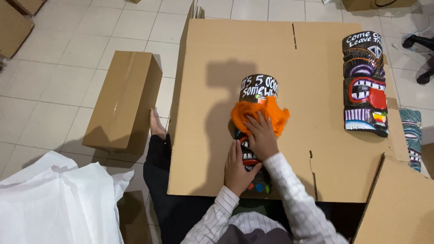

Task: Cleaning decorative tiki masks and panels by wiping them thoroughly with a cloth.

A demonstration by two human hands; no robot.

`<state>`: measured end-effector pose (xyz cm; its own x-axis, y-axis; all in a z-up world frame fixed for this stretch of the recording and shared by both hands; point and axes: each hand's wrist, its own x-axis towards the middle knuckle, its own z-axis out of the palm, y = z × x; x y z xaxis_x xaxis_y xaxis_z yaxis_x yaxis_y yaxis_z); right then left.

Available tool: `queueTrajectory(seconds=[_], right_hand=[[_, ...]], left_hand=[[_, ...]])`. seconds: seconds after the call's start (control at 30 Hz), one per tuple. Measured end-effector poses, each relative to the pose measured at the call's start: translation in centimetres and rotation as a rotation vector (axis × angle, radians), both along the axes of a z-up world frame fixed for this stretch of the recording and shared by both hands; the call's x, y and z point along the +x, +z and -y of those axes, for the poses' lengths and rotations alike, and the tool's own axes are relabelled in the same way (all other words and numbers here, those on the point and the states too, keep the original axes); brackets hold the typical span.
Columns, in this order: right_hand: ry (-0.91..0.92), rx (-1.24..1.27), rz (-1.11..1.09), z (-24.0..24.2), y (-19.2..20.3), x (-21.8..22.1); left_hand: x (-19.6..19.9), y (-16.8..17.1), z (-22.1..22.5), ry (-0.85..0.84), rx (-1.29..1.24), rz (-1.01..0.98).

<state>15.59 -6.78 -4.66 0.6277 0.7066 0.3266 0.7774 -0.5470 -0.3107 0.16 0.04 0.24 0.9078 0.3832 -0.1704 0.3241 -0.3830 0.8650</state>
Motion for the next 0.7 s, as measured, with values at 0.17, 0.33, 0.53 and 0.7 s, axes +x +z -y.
queueTrajectory(seconds=[0.17, 0.33, 0.53, 0.7], right_hand=[[-0.038, 0.185, -0.226, 4.5, -0.4, -2.6], [-0.055, -0.057, -0.126, 5.5, 0.0, -3.6], [-0.074, -0.202, -0.015, 2.3, 0.6, -1.2], [0.023, -0.304, 0.047, -1.6, 1.8, -0.8]], left_hand=[[0.1, 0.1, -0.1, -0.031, 0.007, 0.008], [0.2, -1.3, 0.1, -0.017, 0.046, 0.014], [0.2, -0.4, -0.1, -0.026, 0.036, -0.033], [0.3, 1.1, -0.1, -0.018, 0.007, -0.054]])
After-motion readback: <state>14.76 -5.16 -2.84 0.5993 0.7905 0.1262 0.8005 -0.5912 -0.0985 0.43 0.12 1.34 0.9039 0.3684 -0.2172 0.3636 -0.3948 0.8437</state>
